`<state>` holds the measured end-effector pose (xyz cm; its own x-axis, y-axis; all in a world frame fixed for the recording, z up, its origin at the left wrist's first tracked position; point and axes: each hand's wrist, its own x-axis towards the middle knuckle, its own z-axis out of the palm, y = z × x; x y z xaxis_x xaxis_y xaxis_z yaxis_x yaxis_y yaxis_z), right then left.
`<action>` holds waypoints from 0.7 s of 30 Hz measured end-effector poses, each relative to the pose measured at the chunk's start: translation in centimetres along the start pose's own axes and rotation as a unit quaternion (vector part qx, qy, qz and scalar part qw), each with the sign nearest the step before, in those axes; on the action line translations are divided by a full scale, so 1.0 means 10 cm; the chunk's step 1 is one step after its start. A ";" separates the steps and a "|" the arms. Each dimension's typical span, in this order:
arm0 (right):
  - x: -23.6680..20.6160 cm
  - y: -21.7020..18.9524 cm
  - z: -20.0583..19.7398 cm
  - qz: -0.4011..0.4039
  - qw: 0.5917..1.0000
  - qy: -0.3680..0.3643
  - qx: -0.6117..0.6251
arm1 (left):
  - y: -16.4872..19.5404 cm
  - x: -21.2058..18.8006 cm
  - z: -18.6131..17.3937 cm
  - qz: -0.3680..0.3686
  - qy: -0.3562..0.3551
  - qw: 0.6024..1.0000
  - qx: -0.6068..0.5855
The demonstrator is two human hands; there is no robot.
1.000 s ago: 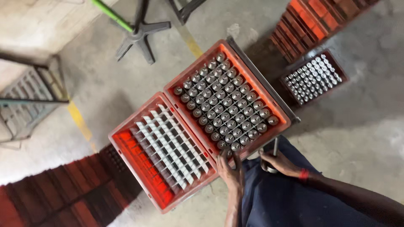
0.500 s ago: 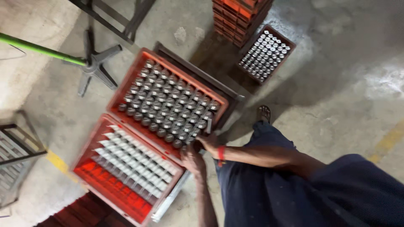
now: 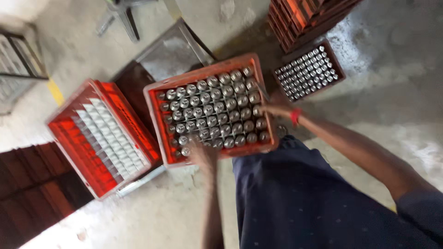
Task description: The person transfers small metallic cylindrical parts from a red crate on the left to a red crate on the right, placing them into a white grid insert. The person uses both hands to pick and place the parts one by one.
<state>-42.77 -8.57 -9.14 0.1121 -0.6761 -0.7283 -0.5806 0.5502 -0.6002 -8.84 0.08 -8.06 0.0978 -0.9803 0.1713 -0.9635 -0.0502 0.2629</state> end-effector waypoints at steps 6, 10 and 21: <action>0.36 -0.21 -0.55 0.007 0.965 0.068 -0.255 | -0.72 0.32 -0.31 -0.394 -0.074 0.893 -0.203; 0.44 -0.04 -0.57 -0.072 0.958 0.057 -0.272 | -0.87 0.15 -0.23 -0.404 -0.078 0.784 -0.464; 0.45 0.34 -0.58 -0.098 0.967 -0.083 -0.220 | -1.04 0.20 -0.23 -0.427 -0.110 0.763 -0.473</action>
<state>-48.94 -12.58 -12.49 0.3602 -0.6385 -0.6801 -0.8182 0.1339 -0.5591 1.91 -0.87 -8.24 0.4453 -0.6811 -0.5812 0.0480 -0.6300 0.7751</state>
